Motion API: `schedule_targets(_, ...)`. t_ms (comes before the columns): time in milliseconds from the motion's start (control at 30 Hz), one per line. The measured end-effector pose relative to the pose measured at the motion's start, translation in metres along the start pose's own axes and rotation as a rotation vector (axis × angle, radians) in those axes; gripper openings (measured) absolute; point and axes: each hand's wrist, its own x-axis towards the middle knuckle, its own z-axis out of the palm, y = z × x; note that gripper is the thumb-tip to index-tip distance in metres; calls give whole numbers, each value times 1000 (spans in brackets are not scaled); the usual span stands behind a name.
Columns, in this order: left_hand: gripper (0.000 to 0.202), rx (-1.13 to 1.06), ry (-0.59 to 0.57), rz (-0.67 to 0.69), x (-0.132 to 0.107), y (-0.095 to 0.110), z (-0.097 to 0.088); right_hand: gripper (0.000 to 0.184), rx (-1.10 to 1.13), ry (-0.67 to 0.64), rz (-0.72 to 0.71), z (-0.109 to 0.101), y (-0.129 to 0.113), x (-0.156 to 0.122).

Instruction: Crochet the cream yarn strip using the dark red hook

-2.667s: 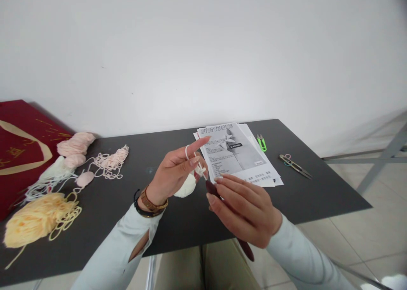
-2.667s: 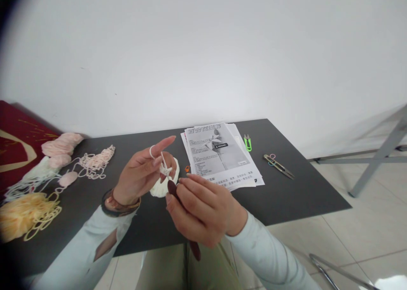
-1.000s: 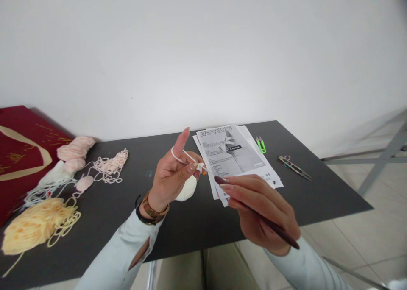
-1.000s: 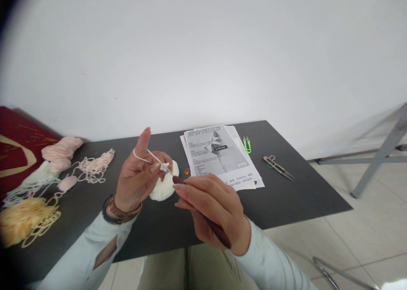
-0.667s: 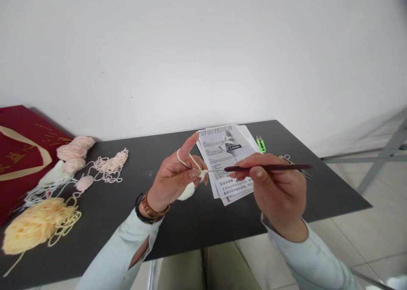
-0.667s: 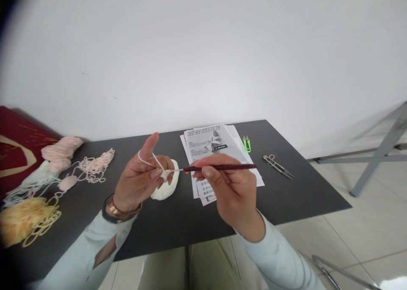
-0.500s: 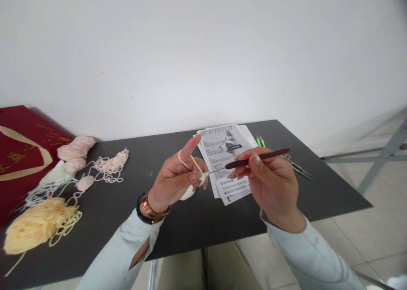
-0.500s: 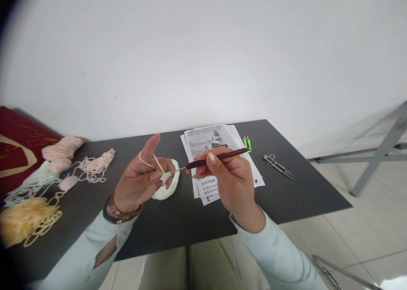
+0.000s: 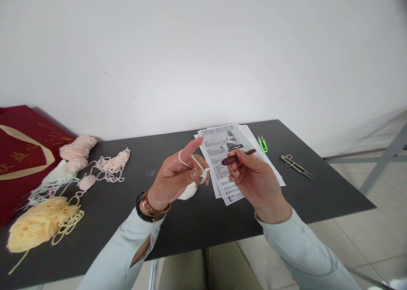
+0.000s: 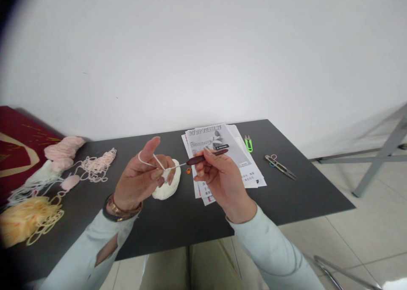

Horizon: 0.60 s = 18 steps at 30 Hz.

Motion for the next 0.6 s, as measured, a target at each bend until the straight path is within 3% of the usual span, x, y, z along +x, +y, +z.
schedule_targets(100,50,44,48,32,1,-5,0,22,12,-29,-2,2,7,2)
schedule_targets(333,53,81,111,31,3,-6,-4,24,-34,47,-120,16,16,6)
schedule_targets(600,58,514,132,-38,4,4,-17,25,-116,46,-189,14,25,11)
